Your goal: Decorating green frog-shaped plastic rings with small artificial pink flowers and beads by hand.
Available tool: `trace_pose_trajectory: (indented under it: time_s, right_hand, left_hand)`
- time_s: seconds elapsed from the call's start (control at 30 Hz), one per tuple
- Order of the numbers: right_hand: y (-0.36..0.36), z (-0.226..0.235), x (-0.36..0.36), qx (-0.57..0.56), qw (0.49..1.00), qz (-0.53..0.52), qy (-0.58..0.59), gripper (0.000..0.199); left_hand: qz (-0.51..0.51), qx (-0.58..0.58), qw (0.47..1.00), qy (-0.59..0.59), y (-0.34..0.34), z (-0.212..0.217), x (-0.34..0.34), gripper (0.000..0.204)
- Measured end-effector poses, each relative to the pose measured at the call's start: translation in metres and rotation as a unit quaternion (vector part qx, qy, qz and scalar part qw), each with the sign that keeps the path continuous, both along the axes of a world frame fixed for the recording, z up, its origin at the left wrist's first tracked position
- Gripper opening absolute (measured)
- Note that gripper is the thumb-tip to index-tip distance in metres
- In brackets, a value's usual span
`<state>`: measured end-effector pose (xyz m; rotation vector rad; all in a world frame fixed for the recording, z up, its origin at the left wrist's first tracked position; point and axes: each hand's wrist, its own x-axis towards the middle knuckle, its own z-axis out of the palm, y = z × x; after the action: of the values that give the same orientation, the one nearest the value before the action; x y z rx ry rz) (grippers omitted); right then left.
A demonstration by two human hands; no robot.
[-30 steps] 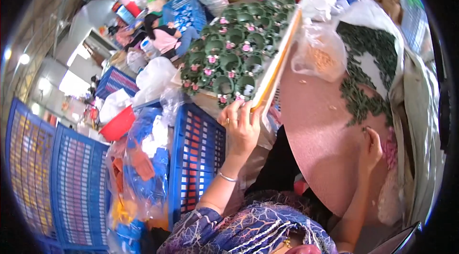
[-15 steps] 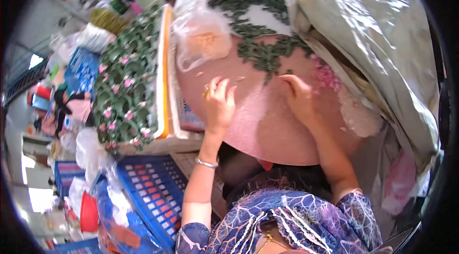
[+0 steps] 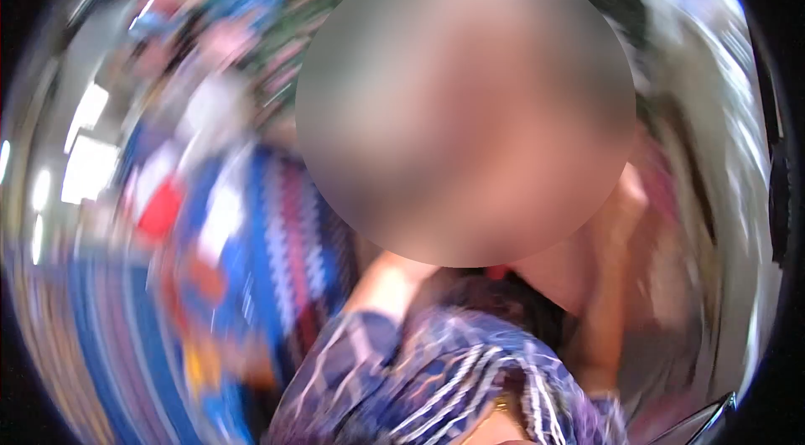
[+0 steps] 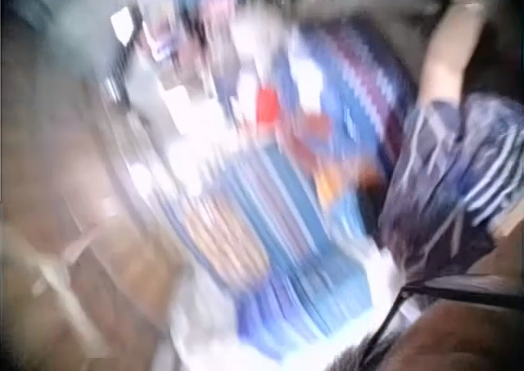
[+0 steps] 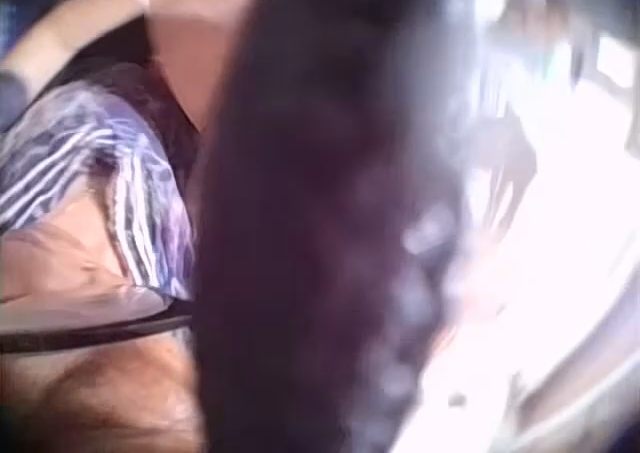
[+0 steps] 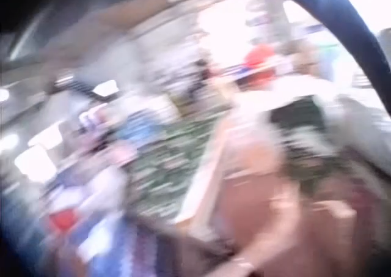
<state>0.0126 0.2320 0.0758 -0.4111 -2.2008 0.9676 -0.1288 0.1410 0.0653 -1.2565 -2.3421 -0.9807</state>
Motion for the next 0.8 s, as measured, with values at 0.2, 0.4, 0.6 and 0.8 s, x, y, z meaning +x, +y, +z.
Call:
trace_pose_trajectory:
  time_s: [0.2,0.4,0.6,0.8]
  right_hand:
    - [0.005,-0.065,-0.015,-0.012,0.995,0.051,0.082,0.018]
    - [-0.019,-0.085,-0.026,0.072,0.989,0.132,-0.014,0.032]
    - [-0.036,-0.071,-0.022,0.074,0.977,0.200,-0.024,0.030]
    - [-0.020,-0.078,-0.006,0.137,0.959,0.203,-0.140,0.043]
  left_hand:
    - [0.113,0.033,0.971,0.208,-0.165,-0.062,0.065,0.044]
    - [0.316,0.007,0.947,-0.066,-0.308,-0.093,0.204,0.029]
    - [0.513,0.139,0.707,-0.467,-0.363,-0.229,0.318,0.037]
    - [0.465,0.065,0.772,-0.428,-0.361,-0.256,0.250,0.031]
